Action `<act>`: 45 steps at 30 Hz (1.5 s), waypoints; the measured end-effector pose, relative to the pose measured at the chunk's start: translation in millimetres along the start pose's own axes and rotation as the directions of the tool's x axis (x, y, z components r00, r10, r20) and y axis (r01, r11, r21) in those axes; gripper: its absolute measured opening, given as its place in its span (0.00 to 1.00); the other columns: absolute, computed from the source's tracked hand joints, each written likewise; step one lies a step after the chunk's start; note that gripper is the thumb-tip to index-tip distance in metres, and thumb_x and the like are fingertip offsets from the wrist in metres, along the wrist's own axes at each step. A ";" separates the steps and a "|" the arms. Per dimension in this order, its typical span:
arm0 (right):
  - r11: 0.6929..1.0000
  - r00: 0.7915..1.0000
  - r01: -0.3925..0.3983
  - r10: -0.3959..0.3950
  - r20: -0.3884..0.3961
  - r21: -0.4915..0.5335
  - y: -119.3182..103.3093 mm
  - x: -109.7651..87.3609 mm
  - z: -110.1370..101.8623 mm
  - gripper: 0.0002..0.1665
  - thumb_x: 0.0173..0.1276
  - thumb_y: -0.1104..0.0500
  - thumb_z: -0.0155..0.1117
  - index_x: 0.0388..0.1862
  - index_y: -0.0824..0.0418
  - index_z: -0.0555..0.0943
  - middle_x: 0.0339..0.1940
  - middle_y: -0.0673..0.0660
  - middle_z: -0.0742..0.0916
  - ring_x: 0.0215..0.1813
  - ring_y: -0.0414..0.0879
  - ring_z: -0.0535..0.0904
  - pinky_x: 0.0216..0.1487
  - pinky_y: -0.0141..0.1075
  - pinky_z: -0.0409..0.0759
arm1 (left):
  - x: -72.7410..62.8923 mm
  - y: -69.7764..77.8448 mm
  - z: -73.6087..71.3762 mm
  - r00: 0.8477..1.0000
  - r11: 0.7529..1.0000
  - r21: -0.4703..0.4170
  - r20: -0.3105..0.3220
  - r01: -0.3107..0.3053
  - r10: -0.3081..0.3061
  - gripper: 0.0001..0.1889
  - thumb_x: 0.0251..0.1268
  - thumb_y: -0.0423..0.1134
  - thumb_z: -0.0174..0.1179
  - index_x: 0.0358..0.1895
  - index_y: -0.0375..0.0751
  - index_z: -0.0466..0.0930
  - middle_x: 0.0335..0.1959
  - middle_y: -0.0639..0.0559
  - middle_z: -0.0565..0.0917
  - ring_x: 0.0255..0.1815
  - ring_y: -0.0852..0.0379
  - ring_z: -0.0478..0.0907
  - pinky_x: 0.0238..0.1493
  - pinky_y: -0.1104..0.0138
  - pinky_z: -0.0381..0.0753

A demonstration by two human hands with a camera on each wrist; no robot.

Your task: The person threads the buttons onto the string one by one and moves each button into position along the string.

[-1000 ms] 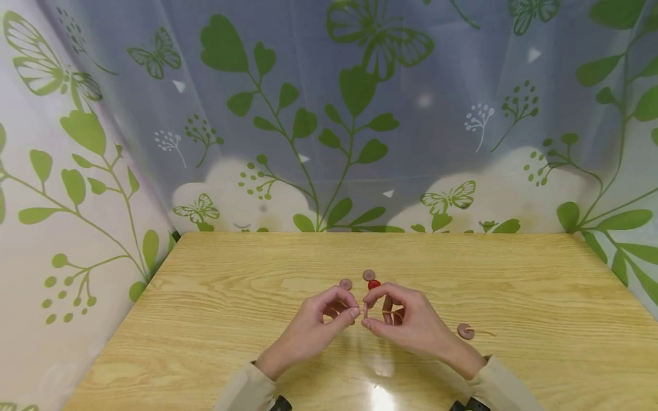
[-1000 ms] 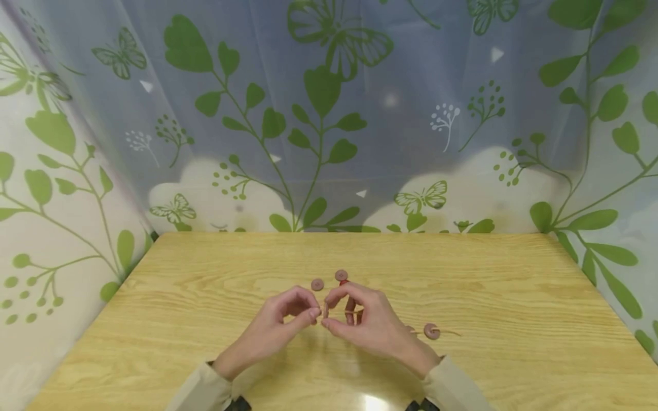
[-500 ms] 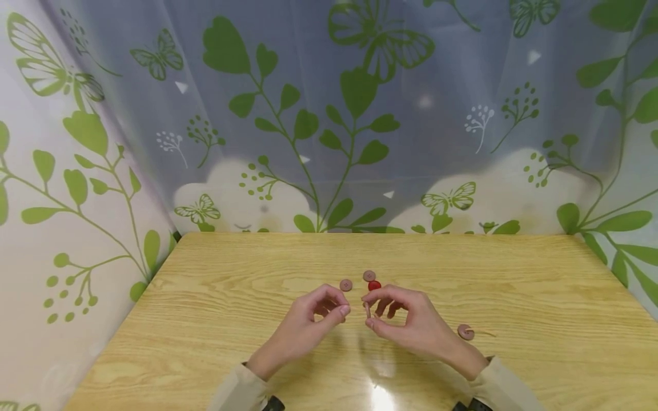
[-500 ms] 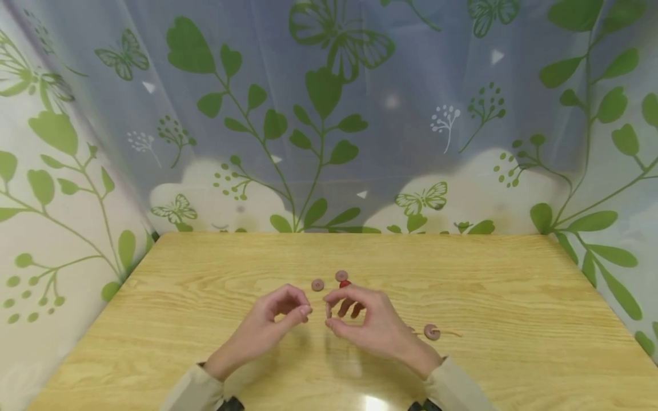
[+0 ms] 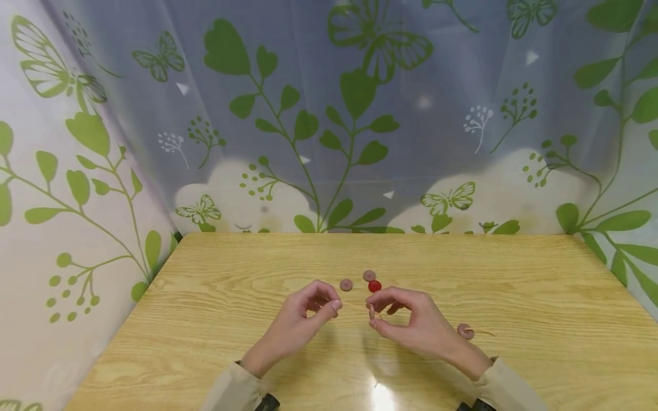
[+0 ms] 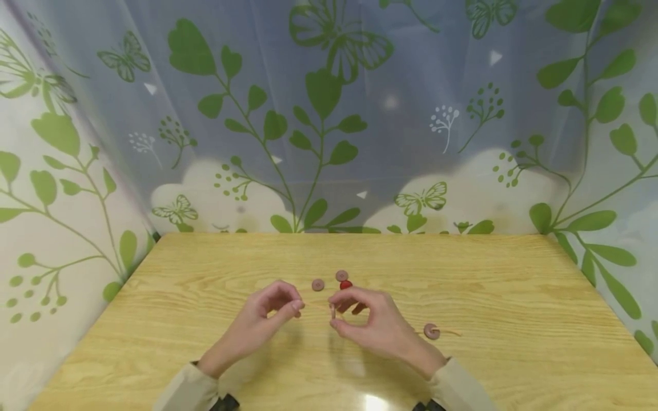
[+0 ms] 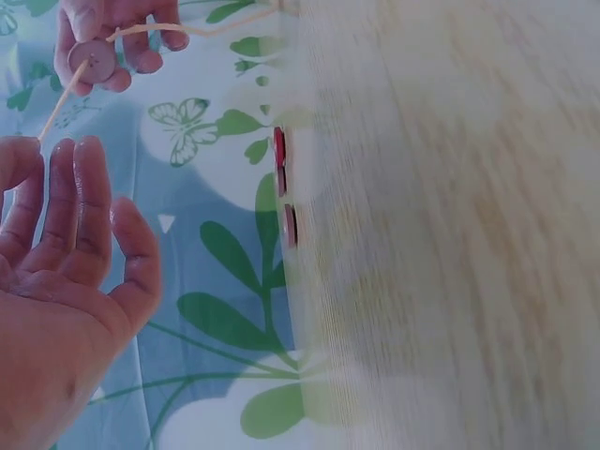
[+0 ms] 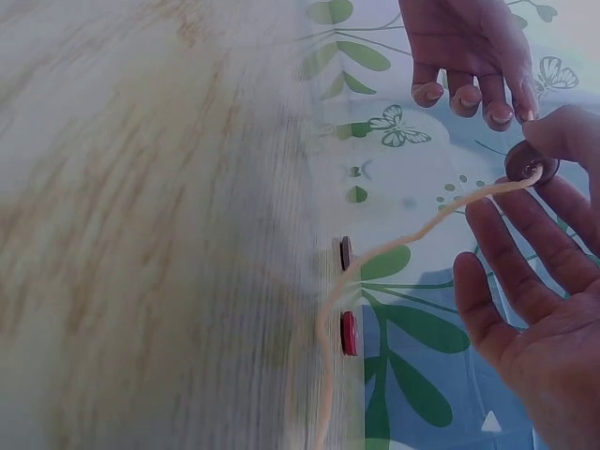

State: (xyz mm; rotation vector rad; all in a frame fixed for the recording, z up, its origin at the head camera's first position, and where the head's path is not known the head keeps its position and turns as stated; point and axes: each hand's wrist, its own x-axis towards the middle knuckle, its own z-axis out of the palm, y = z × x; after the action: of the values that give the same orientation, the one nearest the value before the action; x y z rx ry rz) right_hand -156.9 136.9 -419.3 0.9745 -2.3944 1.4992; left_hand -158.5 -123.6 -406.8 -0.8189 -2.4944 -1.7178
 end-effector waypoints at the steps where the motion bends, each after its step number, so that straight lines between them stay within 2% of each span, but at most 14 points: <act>1: 1.000 1.000 -0.001 0.001 0.000 0.000 0.2 -0.3 -0.3 0.14 0.67 0.63 0.73 0.50 0.52 0.85 0.43 0.50 0.91 0.43 0.37 0.85 0.45 0.38 0.87 | -0.1 -0.3 -0.6 1.000 1.000 0.001 -0.003 0.001 -0.001 0.03 0.76 0.37 0.59 0.45 0.44 0.80 0.42 0.39 0.86 0.39 0.62 0.83 0.45 0.66 0.85; 9: 1.000 1.000 -0.004 0.004 -0.008 -0.010 2.9 -3.8 -3.5 0.14 0.66 0.63 0.73 0.49 0.52 0.86 0.42 0.52 0.91 0.43 0.36 0.85 0.43 0.38 0.87 | -0.9 -2.2 -5.3 1.000 1.000 0.008 -0.020 0.001 -0.001 0.03 0.76 0.36 0.59 0.46 0.43 0.79 0.43 0.39 0.86 0.40 0.62 0.84 0.45 0.67 0.86; 14: 1.000 1.000 -0.005 0.005 -0.006 -0.012 5.4 -6.6 -5.7 0.15 0.66 0.63 0.73 0.49 0.50 0.85 0.41 0.54 0.91 0.42 0.42 0.86 0.42 0.38 0.87 | -1.6 -2.7 -7.3 1.000 1.000 -0.007 -0.019 0.013 -0.014 0.03 0.76 0.35 0.59 0.46 0.42 0.79 0.43 0.39 0.86 0.40 0.61 0.84 0.45 0.67 0.86; 20: 1.000 1.000 0.001 -0.001 -0.004 -0.015 8.1 -9.7 -8.1 0.15 0.66 0.64 0.73 0.49 0.49 0.85 0.41 0.54 0.91 0.41 0.45 0.87 0.41 0.39 0.88 | -2.2 -3.7 -9.5 0.999 1.000 -0.005 -0.033 -0.010 0.010 0.03 0.75 0.34 0.59 0.46 0.42 0.79 0.42 0.37 0.86 0.40 0.52 0.86 0.45 0.67 0.86; 29: 1.000 1.000 0.007 -0.007 -0.002 -0.024 10.1 -13.5 -11.9 0.17 0.63 0.65 0.75 0.48 0.49 0.85 0.43 0.54 0.91 0.43 0.36 0.85 0.41 0.38 0.87 | -2.0 -5.1 -11.8 0.999 1.000 -0.011 -0.037 -0.011 0.011 0.03 0.76 0.35 0.59 0.46 0.42 0.79 0.42 0.36 0.85 0.40 0.46 0.86 0.45 0.67 0.86; 36: 0.999 1.000 -0.023 0.023 0.007 -0.038 12.0 -16.2 -15.0 0.17 0.62 0.65 0.76 0.48 0.48 0.85 0.42 0.51 0.91 0.42 0.35 0.85 0.42 0.38 0.87 | -0.8 -8.1 -15.0 0.998 1.000 0.007 -0.051 -0.031 0.031 0.03 0.76 0.36 0.59 0.46 0.43 0.79 0.42 0.37 0.85 0.39 0.57 0.85 0.44 0.66 0.85; 45: 0.999 1.000 -0.016 0.016 0.014 -0.045 14.8 -19.3 -19.5 0.17 0.63 0.65 0.76 0.47 0.49 0.86 0.41 0.53 0.91 0.42 0.37 0.85 0.42 0.37 0.87 | -0.7 -11.9 -20.6 0.996 0.999 0.045 -0.083 -0.027 0.030 0.03 0.77 0.37 0.58 0.47 0.45 0.78 0.41 0.44 0.85 0.39 0.58 0.84 0.44 0.67 0.85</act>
State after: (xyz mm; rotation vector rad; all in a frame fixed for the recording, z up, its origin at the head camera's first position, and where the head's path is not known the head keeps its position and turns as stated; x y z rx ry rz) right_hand -154.7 166.3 -429.6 0.9624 -2.4401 1.4425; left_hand -168.7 -145.1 -409.2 -0.7589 -2.4446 -1.6469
